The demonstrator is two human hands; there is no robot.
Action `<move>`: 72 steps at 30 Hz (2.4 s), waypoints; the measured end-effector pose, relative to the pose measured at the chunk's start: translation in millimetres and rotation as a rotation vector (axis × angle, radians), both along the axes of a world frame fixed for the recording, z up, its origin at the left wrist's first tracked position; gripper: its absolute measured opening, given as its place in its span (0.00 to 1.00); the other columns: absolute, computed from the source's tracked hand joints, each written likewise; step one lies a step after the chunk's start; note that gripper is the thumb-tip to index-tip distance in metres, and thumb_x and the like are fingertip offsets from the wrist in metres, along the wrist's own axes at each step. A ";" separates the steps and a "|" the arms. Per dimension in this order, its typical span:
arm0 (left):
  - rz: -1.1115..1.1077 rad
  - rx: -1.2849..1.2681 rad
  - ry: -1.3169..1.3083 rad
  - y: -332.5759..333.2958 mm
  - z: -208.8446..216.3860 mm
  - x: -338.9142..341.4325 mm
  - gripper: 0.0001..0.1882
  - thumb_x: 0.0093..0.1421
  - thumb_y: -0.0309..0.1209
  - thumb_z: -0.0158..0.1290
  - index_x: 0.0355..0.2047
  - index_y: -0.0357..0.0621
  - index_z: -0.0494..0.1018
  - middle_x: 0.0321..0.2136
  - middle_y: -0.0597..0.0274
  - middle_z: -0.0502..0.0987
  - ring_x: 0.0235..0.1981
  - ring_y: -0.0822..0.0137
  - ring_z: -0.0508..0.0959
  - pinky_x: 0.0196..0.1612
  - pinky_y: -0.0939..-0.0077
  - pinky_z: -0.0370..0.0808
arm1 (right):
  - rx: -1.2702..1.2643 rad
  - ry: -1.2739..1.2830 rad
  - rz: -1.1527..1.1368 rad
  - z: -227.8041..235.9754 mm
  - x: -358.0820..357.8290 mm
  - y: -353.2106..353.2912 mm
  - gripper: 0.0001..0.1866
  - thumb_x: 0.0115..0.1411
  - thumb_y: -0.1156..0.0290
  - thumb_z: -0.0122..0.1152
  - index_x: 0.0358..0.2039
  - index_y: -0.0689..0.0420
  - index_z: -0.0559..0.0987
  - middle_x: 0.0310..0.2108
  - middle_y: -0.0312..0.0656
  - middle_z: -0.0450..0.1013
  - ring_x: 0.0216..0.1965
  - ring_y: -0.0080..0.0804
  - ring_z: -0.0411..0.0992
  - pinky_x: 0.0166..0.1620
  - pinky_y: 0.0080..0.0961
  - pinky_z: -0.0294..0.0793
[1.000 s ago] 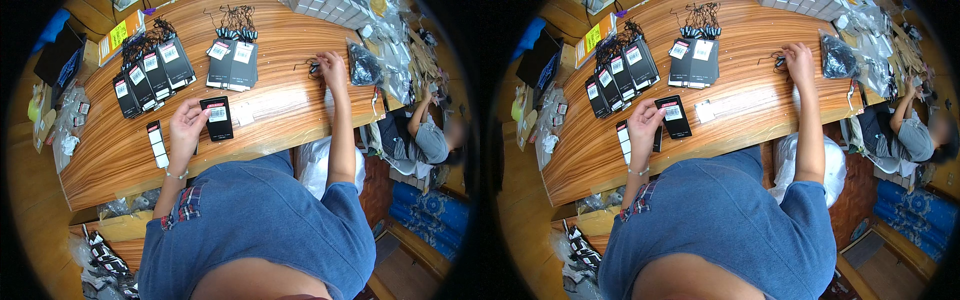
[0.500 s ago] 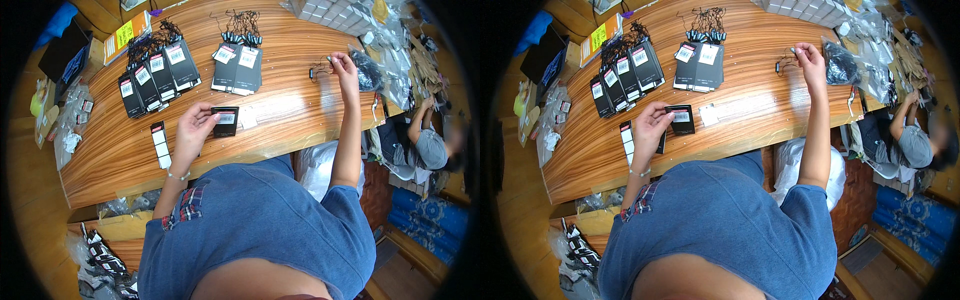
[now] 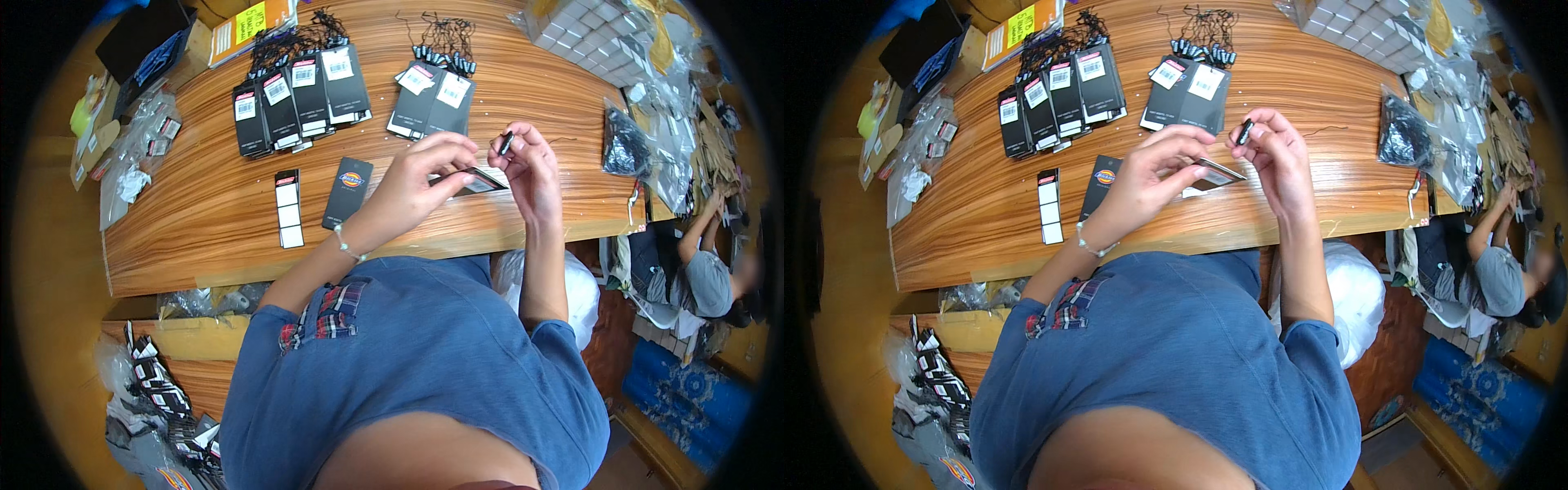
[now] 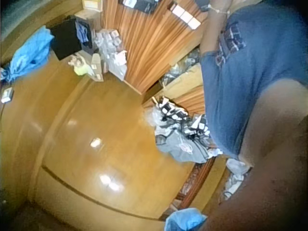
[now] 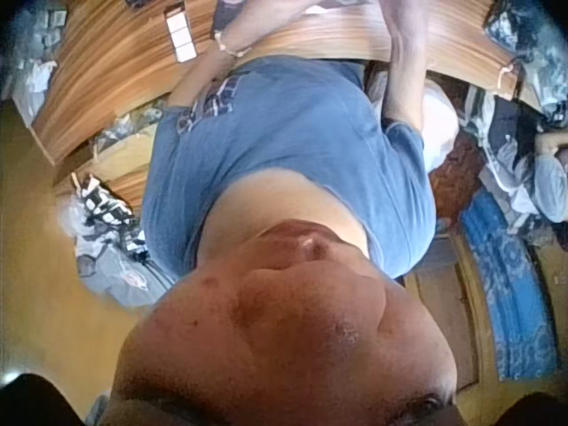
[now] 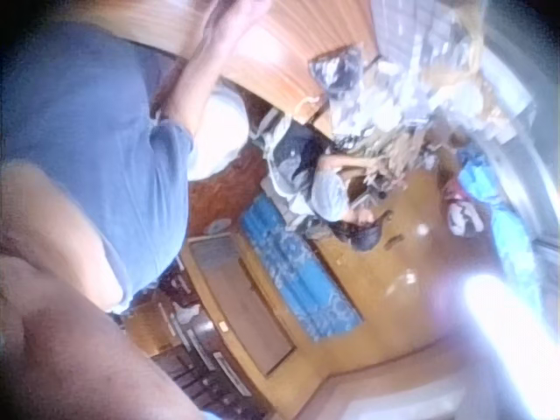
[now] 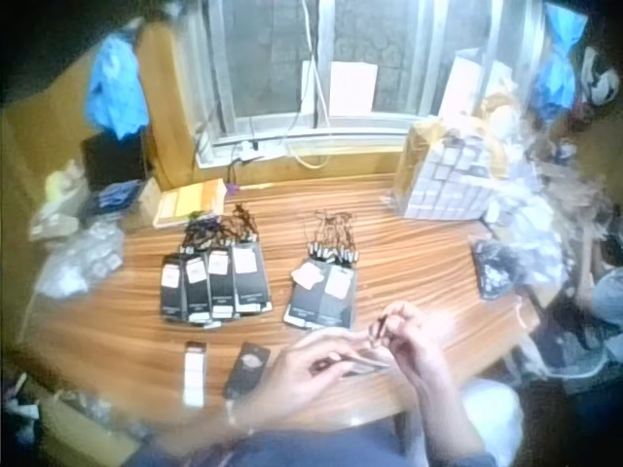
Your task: The person organizes small black tags with attached cords on a wooden table. They pick up individual tags, separate them from a larger bundle, and arrange them into neat stacks. The person also moves a stack of tags to the side of the table.
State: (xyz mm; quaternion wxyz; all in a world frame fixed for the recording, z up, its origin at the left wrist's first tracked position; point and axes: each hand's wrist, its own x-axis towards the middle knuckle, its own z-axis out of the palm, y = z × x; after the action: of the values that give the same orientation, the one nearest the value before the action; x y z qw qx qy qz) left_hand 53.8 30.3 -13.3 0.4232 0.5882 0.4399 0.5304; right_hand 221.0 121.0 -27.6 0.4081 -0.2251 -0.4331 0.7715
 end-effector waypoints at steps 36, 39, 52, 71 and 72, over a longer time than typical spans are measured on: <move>0.124 -0.137 -0.187 -13.0 -25.3 -14.1 0.07 0.52 0.20 0.51 0.33 0.31 0.71 0.39 0.56 0.72 0.36 0.72 0.74 0.41 0.82 0.72 | -0.071 0.332 -0.133 16.5 -10.1 18.7 0.07 0.54 0.78 0.51 0.34 0.58 0.69 0.27 0.41 0.69 0.30 0.27 0.67 0.39 0.27 0.68; 0.288 -0.059 -0.264 -11.9 -12.1 -30.3 0.10 0.50 0.19 0.52 0.35 0.33 0.71 0.41 0.60 0.70 0.39 0.73 0.73 0.42 0.81 0.73 | 0.166 0.136 -0.067 29.3 -21.7 -9.1 0.07 0.53 0.79 0.51 0.34 0.60 0.68 0.24 0.40 0.69 0.27 0.24 0.68 0.33 0.18 0.68; 0.409 -0.030 -0.210 -16.9 3.6 -27.6 0.09 0.51 0.18 0.52 0.34 0.32 0.72 0.31 0.60 0.75 0.32 0.75 0.74 0.37 0.84 0.73 | 0.634 -0.433 -0.229 32.0 -63.5 -47.5 0.07 0.46 0.82 0.56 0.26 0.61 0.69 0.19 0.33 0.68 0.23 0.15 0.65 0.27 0.13 0.63; 0.405 0.264 0.491 -18.9 14.5 -32.6 0.07 0.47 0.24 0.53 0.29 0.40 0.74 0.27 0.59 0.75 0.28 0.63 0.75 0.31 0.74 0.72 | 0.490 -0.398 -0.147 29.3 -63.9 -40.0 0.08 0.49 0.84 0.53 0.32 0.61 0.70 0.20 0.36 0.70 0.23 0.19 0.68 0.29 0.16 0.68; 0.405 0.306 0.542 -18.3 14.1 -34.0 0.08 0.46 0.24 0.53 0.29 0.41 0.75 0.27 0.60 0.74 0.28 0.64 0.75 0.32 0.74 0.71 | 0.293 -0.283 -0.079 27.8 -63.1 -37.8 0.09 0.50 0.84 0.53 0.33 0.62 0.71 0.21 0.36 0.71 0.24 0.19 0.69 0.31 0.16 0.68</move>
State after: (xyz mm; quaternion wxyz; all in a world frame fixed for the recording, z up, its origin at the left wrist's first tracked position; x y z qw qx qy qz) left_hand 19.8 12.0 0.8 0.0849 0.6649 0.5591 0.4880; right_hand 157.9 83.2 0.3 0.4015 -0.2862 -0.5845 0.6444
